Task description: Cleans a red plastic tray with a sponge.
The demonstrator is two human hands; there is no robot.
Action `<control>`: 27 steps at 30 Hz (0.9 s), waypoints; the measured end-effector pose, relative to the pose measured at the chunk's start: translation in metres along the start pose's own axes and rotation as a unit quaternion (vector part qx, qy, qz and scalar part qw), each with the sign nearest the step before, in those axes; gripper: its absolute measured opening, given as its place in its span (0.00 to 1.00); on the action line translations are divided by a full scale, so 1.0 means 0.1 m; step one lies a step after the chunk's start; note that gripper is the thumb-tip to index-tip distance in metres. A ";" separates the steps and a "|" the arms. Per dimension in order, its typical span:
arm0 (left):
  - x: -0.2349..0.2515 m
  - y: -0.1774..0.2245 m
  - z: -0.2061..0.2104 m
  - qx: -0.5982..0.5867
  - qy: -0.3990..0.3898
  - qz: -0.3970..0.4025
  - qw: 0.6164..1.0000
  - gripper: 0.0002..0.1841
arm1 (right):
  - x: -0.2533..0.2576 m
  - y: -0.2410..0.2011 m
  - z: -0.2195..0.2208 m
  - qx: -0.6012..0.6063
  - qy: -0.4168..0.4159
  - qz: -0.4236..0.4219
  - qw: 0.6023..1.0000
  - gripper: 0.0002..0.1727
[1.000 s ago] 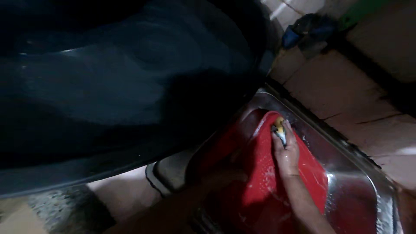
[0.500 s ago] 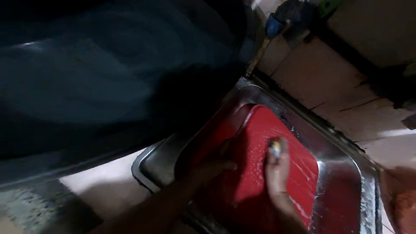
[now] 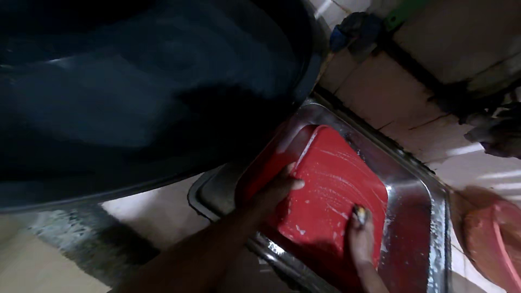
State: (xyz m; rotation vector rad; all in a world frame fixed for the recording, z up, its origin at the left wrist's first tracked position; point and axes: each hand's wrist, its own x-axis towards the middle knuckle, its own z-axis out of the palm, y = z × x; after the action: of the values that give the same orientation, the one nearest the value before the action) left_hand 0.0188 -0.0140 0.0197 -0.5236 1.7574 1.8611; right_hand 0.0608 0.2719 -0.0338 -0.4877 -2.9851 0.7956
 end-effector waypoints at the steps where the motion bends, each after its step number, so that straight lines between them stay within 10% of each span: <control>1: -0.01 -0.02 0.01 0.002 0.008 0.022 1.000 0.32 | -0.07 -0.39 0.08 0.034 -0.021 -0.060 0.997 0.31; 6: -0.09 0.05 -0.01 0.007 0.050 0.031 0.998 0.25 | -0.20 -1.11 0.27 0.104 -0.105 -0.230 0.962 0.32; 8: -0.18 0.14 0.08 -0.008 0.089 -0.013 0.996 0.15 | -0.01 -0.38 0.13 0.113 -0.084 -0.155 0.978 0.29; 11: -0.08 0.17 0.05 -0.071 0.009 -0.020 0.997 0.27 | 0.01 0.88 -0.25 0.085 -0.047 0.076 0.992 0.32; 15: 0.08 -0.02 0.01 -0.129 -0.008 0.023 0.991 0.28 | -0.17 0.83 -0.25 0.036 -0.068 0.229 0.970 0.37; 22: 0.06 -0.03 -0.05 -0.115 0.002 0.030 0.993 0.27 | -0.71 -1.68 0.23 0.112 -0.211 -0.101 0.966 0.36; 27: 0.00 0.03 -0.05 -0.122 0.002 0.018 0.992 0.23 | -0.39 -0.34 0.05 0.154 -0.133 -0.056 0.977 0.34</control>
State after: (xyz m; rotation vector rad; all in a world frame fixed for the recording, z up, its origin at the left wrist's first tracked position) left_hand 0.0171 -0.0194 0.0218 -0.5894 1.5595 2.1144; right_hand 0.0872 0.2300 -0.0186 -0.2140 -2.9956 1.3806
